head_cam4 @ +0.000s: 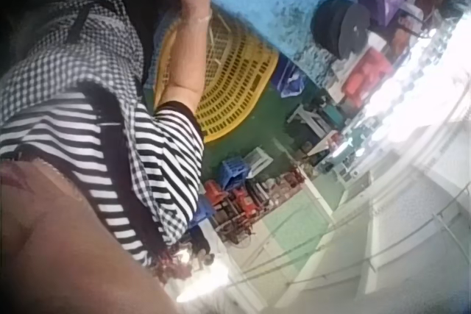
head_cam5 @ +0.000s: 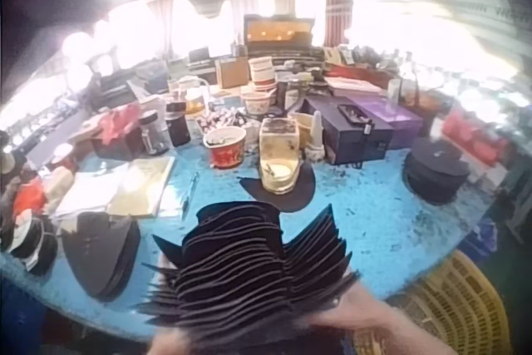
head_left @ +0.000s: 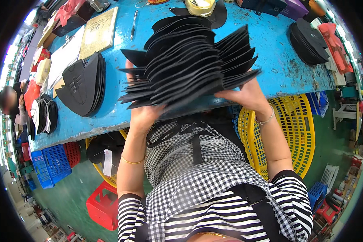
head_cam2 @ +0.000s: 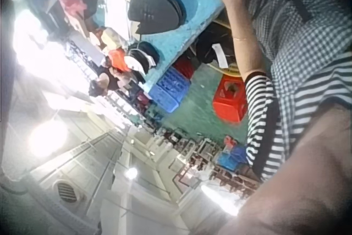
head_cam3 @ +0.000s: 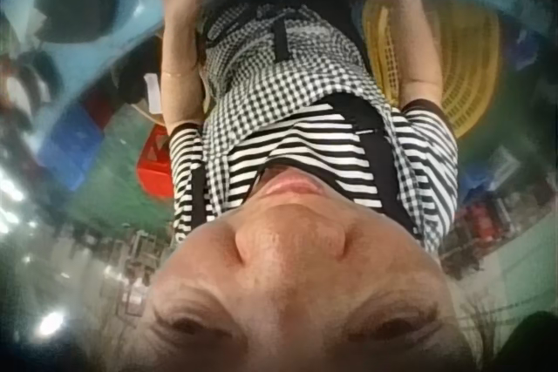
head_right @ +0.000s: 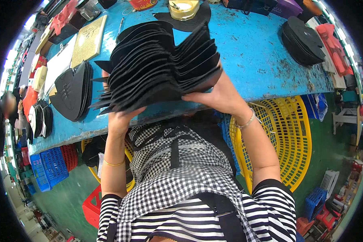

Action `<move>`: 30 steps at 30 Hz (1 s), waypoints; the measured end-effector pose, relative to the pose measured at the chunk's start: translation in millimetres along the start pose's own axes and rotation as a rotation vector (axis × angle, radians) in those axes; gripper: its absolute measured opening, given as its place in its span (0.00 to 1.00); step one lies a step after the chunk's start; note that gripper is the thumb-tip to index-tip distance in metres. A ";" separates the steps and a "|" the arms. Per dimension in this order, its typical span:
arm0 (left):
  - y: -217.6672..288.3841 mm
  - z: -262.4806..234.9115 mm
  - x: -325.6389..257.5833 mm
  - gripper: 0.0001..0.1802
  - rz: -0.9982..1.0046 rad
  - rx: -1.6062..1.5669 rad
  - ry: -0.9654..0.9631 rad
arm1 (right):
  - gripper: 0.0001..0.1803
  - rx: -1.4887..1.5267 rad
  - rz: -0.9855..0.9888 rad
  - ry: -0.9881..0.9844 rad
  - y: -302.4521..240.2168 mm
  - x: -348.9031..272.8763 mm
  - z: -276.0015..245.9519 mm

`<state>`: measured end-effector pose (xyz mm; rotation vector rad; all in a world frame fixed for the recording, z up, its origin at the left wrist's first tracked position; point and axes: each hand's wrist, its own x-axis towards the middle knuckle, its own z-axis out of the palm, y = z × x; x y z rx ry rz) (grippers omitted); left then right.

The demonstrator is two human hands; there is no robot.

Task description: Trim excess material and threads from black leather shoe uppers using small snips.

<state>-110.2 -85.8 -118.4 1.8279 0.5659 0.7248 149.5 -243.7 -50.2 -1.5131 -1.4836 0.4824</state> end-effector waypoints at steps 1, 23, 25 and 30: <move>52.5 7.2 13.9 0.71 -0.027 -0.335 0.026 | 0.46 0.192 0.001 0.089 -6.2 2.1 -2.6; 42.9 50.9 36.5 0.26 0.051 -0.599 0.306 | 0.27 0.221 0.024 0.370 -11.8 -19.3 20.8; 47.4 51.5 39.5 0.24 0.076 -0.568 0.342 | 0.24 0.300 0.163 0.308 -9.5 -19.2 18.9; 71.7 28.7 39.7 0.27 -0.002 -0.399 0.187 | 0.19 0.361 0.268 0.198 -33.5 -4.4 -2.6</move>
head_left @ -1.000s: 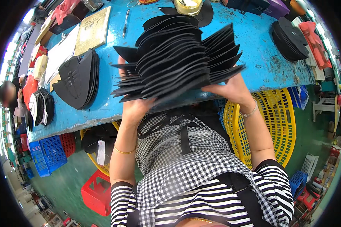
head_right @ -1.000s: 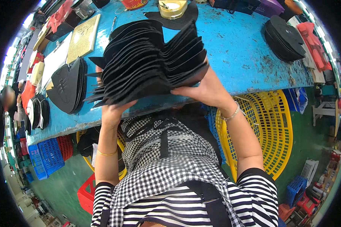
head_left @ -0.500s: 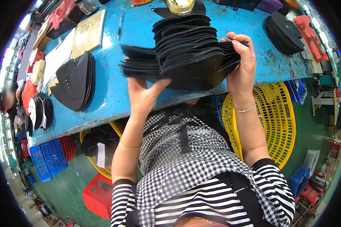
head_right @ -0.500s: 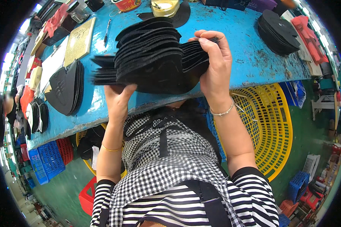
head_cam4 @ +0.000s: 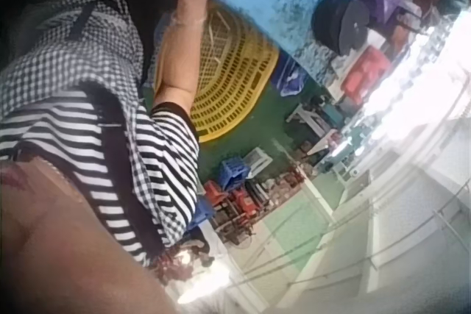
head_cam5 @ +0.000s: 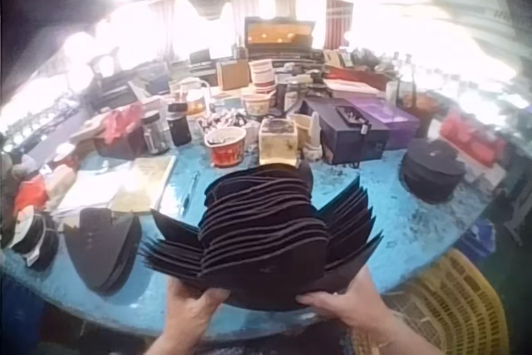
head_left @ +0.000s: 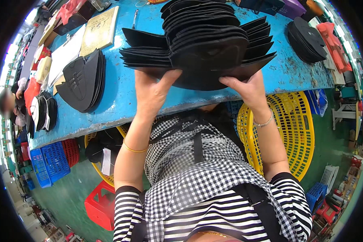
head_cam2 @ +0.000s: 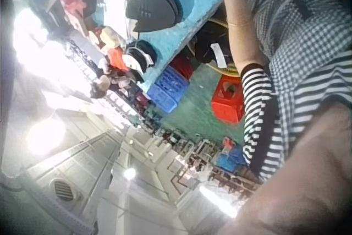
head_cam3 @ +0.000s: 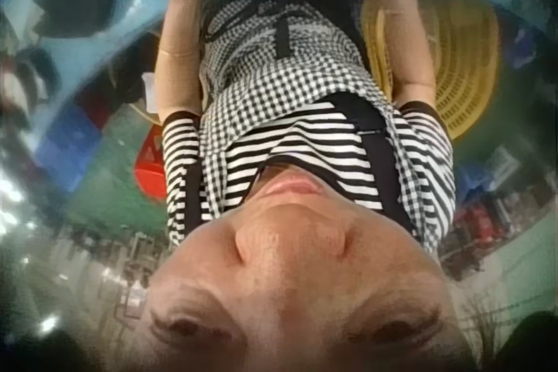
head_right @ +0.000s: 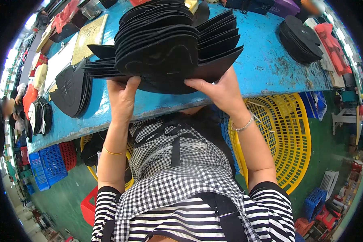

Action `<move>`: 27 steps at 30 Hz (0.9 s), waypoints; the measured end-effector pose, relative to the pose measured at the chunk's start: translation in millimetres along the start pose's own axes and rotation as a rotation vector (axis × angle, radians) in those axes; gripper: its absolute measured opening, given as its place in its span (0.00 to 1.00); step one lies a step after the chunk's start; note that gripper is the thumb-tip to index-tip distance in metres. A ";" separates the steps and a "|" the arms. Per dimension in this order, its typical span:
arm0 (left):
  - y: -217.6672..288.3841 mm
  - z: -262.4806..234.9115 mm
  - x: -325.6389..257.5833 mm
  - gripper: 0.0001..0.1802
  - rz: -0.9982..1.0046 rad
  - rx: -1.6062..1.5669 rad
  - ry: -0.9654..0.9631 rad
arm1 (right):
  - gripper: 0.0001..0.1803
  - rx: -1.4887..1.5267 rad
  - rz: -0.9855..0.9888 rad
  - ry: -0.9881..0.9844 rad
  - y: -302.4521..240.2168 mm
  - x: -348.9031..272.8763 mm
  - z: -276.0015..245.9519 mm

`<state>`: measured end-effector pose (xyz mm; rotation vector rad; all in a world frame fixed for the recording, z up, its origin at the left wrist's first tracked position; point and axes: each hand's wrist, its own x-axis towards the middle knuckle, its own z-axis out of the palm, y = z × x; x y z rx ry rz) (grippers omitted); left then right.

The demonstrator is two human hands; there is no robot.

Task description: Trim excess material and threads from black leather shoe uppers using small snips.

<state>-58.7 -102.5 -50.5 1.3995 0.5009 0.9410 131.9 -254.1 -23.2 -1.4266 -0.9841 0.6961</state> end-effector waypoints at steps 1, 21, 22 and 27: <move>0.3 -4.7 0.3 0.27 -0.003 0.002 0.002 | 0.19 0.002 0.003 -0.002 -2.6 1.1 -3.5; 8.1 18.4 42.0 0.46 -0.012 0.329 -0.073 | 0.22 0.154 0.053 0.209 12.5 11.9 -10.6; -4.3 21.6 49.4 0.50 0.005 0.298 -0.085 | 0.30 0.111 0.052 0.236 20.3 17.3 -11.8; -48.6 32.2 60.5 0.57 0.079 0.426 -0.096 | 0.47 -0.401 -0.048 0.422 58.6 29.4 -16.8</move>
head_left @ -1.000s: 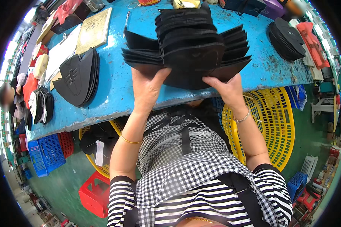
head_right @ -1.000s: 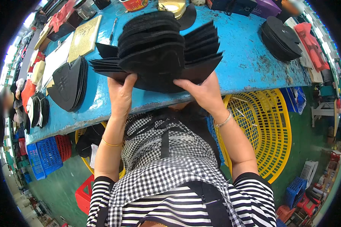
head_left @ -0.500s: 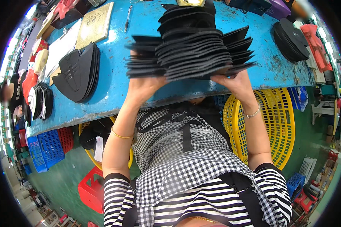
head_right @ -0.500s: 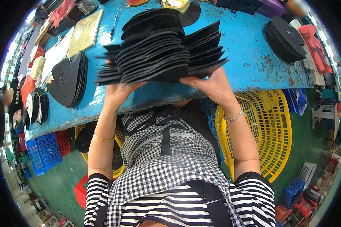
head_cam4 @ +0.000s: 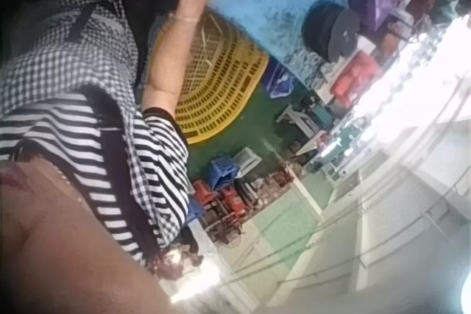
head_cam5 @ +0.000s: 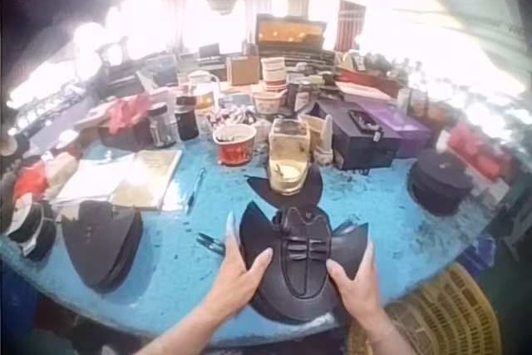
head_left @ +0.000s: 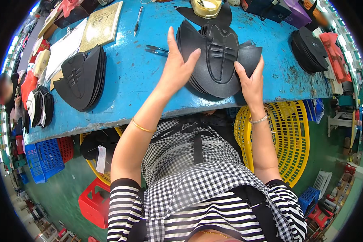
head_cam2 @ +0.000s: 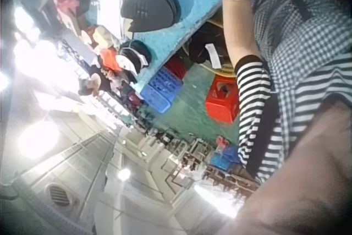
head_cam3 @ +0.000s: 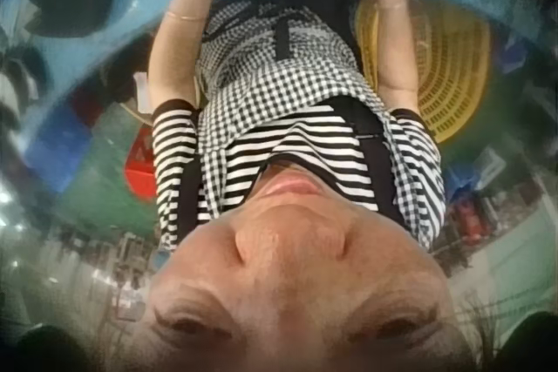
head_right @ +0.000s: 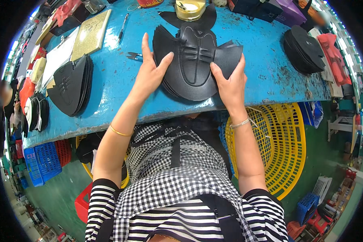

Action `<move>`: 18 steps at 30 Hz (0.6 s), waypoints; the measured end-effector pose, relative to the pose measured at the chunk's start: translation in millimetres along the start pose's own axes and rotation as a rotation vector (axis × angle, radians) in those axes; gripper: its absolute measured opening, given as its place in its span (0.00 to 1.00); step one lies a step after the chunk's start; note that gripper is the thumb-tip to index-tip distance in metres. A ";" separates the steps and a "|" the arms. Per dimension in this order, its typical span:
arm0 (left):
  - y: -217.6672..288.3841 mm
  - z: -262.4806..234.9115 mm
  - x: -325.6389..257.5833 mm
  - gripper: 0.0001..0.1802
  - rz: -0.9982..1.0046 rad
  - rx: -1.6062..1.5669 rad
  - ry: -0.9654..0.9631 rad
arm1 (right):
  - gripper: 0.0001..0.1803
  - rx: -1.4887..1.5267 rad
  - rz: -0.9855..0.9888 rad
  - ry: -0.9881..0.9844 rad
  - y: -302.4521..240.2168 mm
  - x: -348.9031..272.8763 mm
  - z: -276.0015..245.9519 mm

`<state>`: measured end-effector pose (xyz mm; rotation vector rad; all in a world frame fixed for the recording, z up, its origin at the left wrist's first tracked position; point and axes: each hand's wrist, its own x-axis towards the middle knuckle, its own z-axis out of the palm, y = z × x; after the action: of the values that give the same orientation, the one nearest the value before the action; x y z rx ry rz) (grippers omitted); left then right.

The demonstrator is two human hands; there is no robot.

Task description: Trim excess material and threads from black leather shoe uppers using small snips.

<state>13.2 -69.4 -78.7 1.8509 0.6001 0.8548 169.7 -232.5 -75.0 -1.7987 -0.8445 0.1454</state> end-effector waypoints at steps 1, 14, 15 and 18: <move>-3.4 -0.5 -0.6 0.57 -0.002 -0.004 0.002 | 0.48 -0.053 -0.007 0.009 2.2 1.2 0.2; 3.0 -177.6 -115.1 0.19 0.157 0.002 0.446 | 0.28 -0.108 -0.583 -0.246 -93.1 -22.3 28.4; -3.4 -200.8 -118.1 0.18 0.107 0.009 0.605 | 0.27 -0.080 -0.605 -0.367 -104.2 -23.9 47.7; -23.5 -267.5 -129.1 0.20 -0.127 0.144 0.814 | 0.26 0.158 -0.605 -0.672 -118.9 -33.0 126.0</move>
<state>-276.4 -0.8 -63.5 1.5155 1.2881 1.5134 28.7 -135.6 -32.2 -1.2726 -1.7617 0.4192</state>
